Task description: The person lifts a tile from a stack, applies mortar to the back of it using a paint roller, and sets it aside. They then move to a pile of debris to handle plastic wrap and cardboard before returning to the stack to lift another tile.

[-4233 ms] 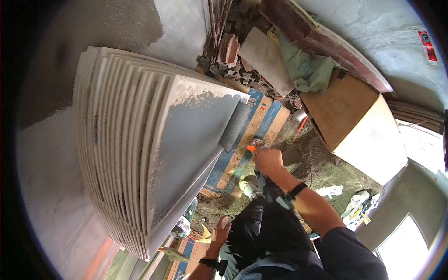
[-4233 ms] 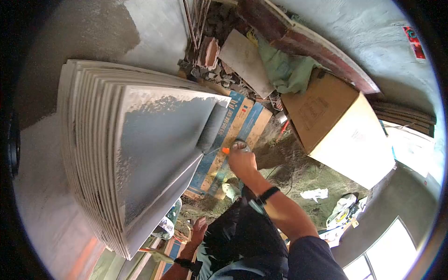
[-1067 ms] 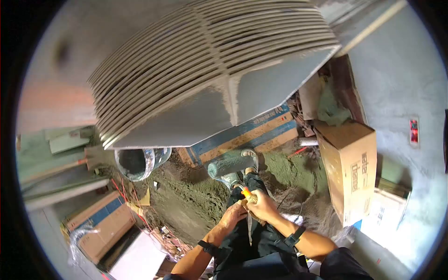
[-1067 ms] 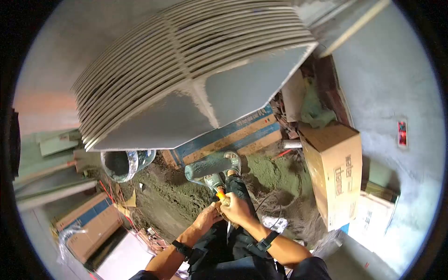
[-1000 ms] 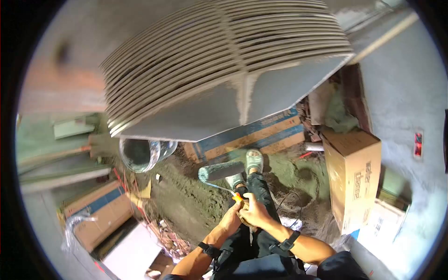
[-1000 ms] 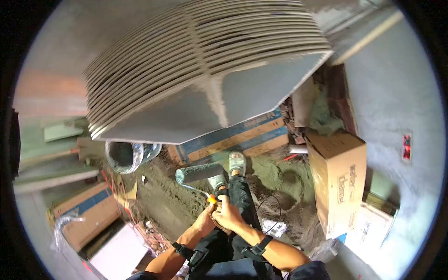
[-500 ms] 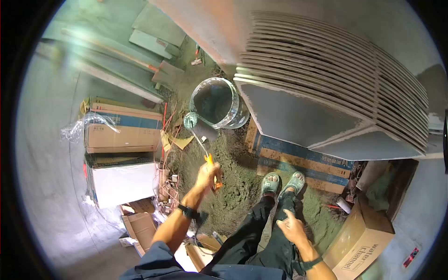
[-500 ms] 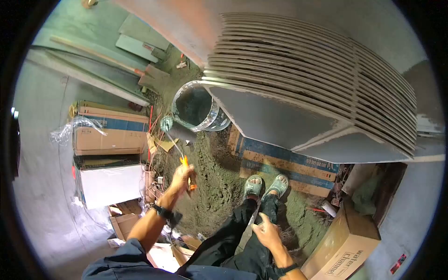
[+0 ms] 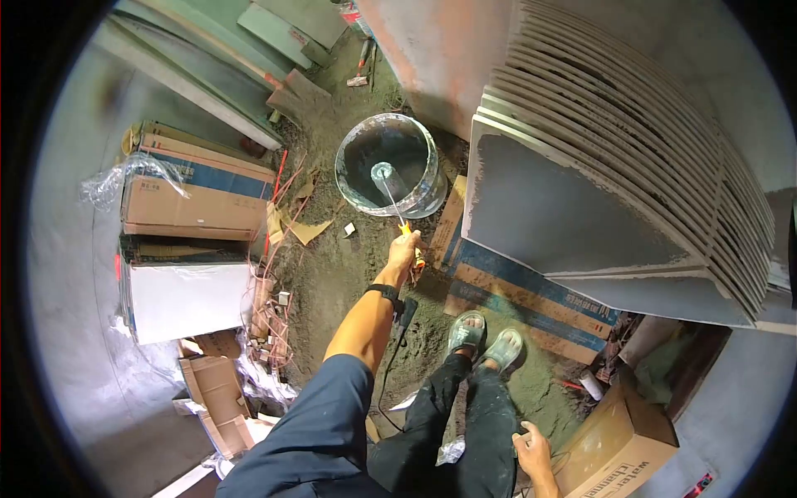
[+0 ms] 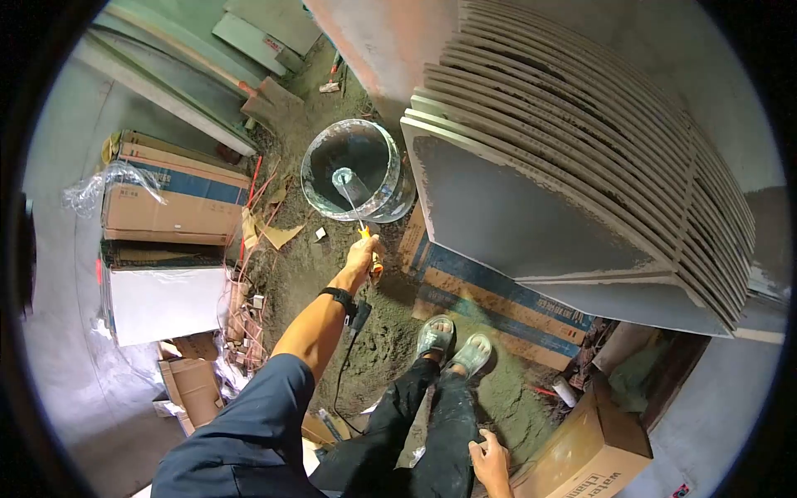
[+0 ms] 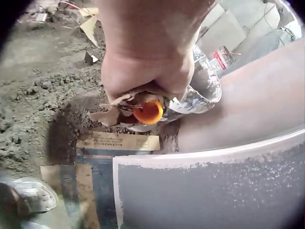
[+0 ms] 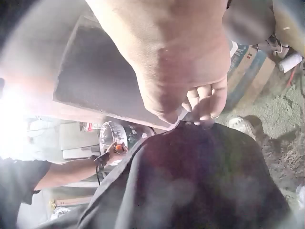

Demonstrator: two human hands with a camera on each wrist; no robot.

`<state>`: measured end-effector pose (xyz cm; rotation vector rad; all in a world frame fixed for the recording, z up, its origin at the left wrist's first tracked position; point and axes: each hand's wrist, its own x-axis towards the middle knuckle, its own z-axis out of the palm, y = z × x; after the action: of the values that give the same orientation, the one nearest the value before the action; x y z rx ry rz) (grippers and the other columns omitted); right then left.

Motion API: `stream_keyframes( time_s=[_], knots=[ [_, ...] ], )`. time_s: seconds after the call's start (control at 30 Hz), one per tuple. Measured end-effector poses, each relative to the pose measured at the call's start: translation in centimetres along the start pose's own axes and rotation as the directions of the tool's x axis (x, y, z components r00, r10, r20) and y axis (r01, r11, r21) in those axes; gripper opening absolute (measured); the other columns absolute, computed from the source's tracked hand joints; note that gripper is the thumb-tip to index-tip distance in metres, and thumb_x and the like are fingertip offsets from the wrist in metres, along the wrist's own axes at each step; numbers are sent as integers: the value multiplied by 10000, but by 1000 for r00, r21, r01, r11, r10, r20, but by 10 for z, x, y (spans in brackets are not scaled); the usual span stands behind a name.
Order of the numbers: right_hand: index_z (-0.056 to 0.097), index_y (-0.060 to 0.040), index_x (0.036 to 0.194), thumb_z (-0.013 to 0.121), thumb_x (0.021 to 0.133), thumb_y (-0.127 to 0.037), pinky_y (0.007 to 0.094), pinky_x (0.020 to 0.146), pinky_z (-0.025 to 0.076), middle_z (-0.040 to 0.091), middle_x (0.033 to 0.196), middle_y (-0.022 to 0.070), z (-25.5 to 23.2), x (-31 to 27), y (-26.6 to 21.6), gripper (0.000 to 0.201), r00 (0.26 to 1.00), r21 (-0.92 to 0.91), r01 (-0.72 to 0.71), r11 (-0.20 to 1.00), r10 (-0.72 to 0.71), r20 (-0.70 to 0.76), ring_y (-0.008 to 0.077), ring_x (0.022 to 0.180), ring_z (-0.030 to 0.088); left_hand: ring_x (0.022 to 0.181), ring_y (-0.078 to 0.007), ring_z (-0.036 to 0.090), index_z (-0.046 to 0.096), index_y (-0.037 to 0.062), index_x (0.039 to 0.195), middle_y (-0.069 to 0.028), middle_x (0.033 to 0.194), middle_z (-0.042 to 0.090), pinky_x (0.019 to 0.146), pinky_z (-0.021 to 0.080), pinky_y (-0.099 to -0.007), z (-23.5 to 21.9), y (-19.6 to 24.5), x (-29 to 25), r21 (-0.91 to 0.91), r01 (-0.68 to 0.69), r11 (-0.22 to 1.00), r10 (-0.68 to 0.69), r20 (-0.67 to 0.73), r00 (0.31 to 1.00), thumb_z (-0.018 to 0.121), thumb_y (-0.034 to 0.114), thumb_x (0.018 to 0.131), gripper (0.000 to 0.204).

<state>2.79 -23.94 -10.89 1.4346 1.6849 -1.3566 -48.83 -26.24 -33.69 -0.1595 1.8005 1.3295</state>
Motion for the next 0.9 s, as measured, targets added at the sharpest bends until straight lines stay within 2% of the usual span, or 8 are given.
stream_keyframes(
  time_s=[0.1, 0.27, 0.37, 0.47, 0.57, 0.63, 0.7, 0.9],
  knots=[
    [541, 55, 1259, 645, 889, -211, 319, 636, 529, 679, 780, 138, -2, 0, 23, 468, 994, 92, 84, 992, -77, -76, 191, 648, 672, 617, -168, 591, 573, 76, 944, -45, 750, 603, 504, 467, -337, -3, -11, 23, -189, 64, 980, -70, -28, 997, 581, 326, 971, 251],
    [534, 62, 1268, 640, 891, -211, 326, 630, 530, 669, 781, 131, 7, -21, 30, 478, 997, 127, 34, 991, -25, -71, 205, 640, 672, 732, -185, 619, 559, 90, 1030, -54, 869, 612, 587, 515, -388, -22, -6, 19, -20, 158, 987, -156, 68, 985, 605, 358, 961, 281],
    [615, 32, 1162, 651, 856, -195, 359, 607, 526, 670, 817, 160, 24, -31, 32, 383, 987, 193, -128, 973, 143, -68, 220, 634, 667, 933, -254, 641, 346, 70, 1380, -85, 1148, 577, 790, 547, -470, -25, 4, -27, -168, 225, 960, -219, 50, 974, 659, 461, 897, 696],
    [516, -46, 1334, 586, 957, -325, 364, 669, 524, 685, 889, 120, 59, -41, 81, 474, 993, 110, 77, 991, -67, -99, 237, 675, 661, 1274, -395, 504, 100, 85, 1545, -192, 1456, 449, 1017, 417, -561, -51, -19, -56, 47, 246, 968, -243, -58, 968, 685, 535, 842, 1019],
    [515, -14, 1323, 587, 955, -322, 343, 653, 519, 683, 876, 136, 67, -63, 79, 485, 993, 135, 82, 987, -70, -91, 207, 645, 653, 1356, -380, 422, 192, 65, 1537, -236, 1484, 411, 1104, 340, -488, -100, -39, -125, 445, 19, 895, -71, 102, 992, 661, 544, 845, 963],
    [510, -14, 1329, 589, 955, -322, 344, 653, 518, 684, 879, 135, 84, -82, 100, 491, 988, 126, 103, 987, -87, -124, 208, 644, 652, 1311, -376, 475, 381, 43, 1466, -233, 1454, 451, 1073, 393, -421, -133, -31, -181, 904, -111, 414, -101, 166, 981, 598, 584, 858, 843],
    [610, -16, 1197, 602, 943, -299, 354, 657, 515, 684, 845, 143, 97, -106, 117, 380, 968, 121, 129, 984, -98, -232, 213, 651, 652, 1234, -399, 535, 431, 75, 1436, -245, 1321, 567, 1009, 437, -462, -192, -51, -228, 933, -274, 234, -118, 307, 944, 574, 595, 864, 786],
    [685, -22, 985, 600, 934, -256, 366, 642, 512, 682, 791, 164, 154, -136, 272, 254, 996, 109, -19, 994, 28, -89, 220, 642, 644, 1038, -328, 642, 710, 52, 1017, -179, 1087, 692, 922, 488, -429, -377, -50, -342, 944, -72, 323, -298, 173, 939, 603, 532, 851, 519]
  ],
)
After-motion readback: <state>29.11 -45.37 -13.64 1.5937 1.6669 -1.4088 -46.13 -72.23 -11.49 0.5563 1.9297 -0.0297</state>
